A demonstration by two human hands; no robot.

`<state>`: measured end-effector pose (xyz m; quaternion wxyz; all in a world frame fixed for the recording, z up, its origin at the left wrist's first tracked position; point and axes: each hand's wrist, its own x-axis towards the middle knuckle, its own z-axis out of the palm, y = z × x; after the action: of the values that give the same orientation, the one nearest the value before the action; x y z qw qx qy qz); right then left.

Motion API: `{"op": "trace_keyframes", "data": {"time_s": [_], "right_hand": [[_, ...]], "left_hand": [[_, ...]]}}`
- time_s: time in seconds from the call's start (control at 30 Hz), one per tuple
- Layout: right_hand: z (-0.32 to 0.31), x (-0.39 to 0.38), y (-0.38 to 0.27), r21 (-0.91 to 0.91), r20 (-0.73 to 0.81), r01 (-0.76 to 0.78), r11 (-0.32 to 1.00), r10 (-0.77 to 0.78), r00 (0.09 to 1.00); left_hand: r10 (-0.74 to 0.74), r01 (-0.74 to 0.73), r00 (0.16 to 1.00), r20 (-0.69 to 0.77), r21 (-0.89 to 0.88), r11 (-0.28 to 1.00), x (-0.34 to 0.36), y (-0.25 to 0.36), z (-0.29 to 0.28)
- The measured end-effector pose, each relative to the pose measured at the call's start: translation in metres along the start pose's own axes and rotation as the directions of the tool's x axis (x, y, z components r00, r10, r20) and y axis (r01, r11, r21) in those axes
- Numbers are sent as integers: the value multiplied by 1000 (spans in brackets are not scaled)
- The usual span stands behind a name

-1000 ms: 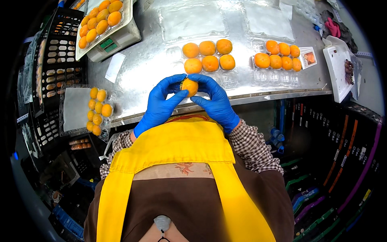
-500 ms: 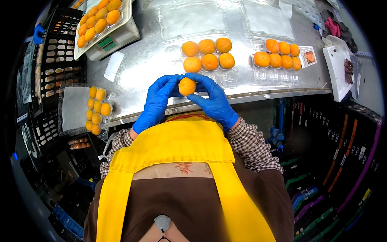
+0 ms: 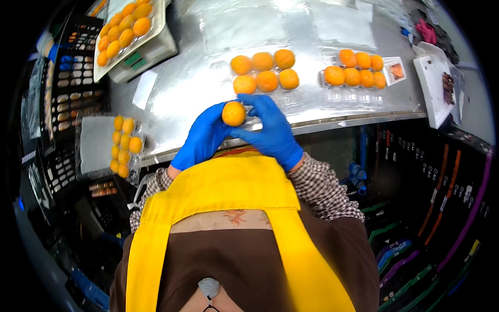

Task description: The person picks up containers of persimmons from a crate, removes individual fruits to sort them, and then packs them into plastic trays before applying product labels to the finished packages.

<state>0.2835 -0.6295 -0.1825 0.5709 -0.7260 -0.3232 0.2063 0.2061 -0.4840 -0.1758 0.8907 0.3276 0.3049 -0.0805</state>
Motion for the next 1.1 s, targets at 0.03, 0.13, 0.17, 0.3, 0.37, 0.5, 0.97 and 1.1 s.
{"op": "trace_keyframes", "data": {"time_s": [0.03, 0.13, 0.17, 0.3, 0.37, 0.5, 0.97, 1.1], "right_hand": [[-1, 1, 0, -85, -14, 56, 995, -58, 998], [-2, 5, -3, -246, 67, 119, 962, -105, 992], [-5, 5, -4, -239, 99, 102, 966, -80, 992], [-33, 2, 7, -275, -97, 67, 959, -97, 991], [-58, -3, 19, -266, -192, -12, 964, -41, 981], [-93, -9, 37, -368, -231, -74, 927, -14, 973], [-81, -9, 51, -593, -5, 30, 805, -41, 999], [-80, -8, 59, -552, 7, 96, 829, -110, 994]], "left_hand": [[-5, 4, 999, 33, 3, 1000, 3, -2, 1], [122, -110, 990, -69, 156, 982, -1, -8, -5], [119, -99, 987, -106, 176, 979, 0, -8, -6], [239, -140, 947, -213, 395, 908, 2, 1, -5], [372, -224, 902, -219, 500, 836, 2, 4, -16], [496, -325, 844, -204, 541, 776, 0, 3, -45], [582, -190, 757, 298, 952, -240, -1, -14, -43], [572, -171, 758, 313, 942, -288, 8, -15, -42]]}}
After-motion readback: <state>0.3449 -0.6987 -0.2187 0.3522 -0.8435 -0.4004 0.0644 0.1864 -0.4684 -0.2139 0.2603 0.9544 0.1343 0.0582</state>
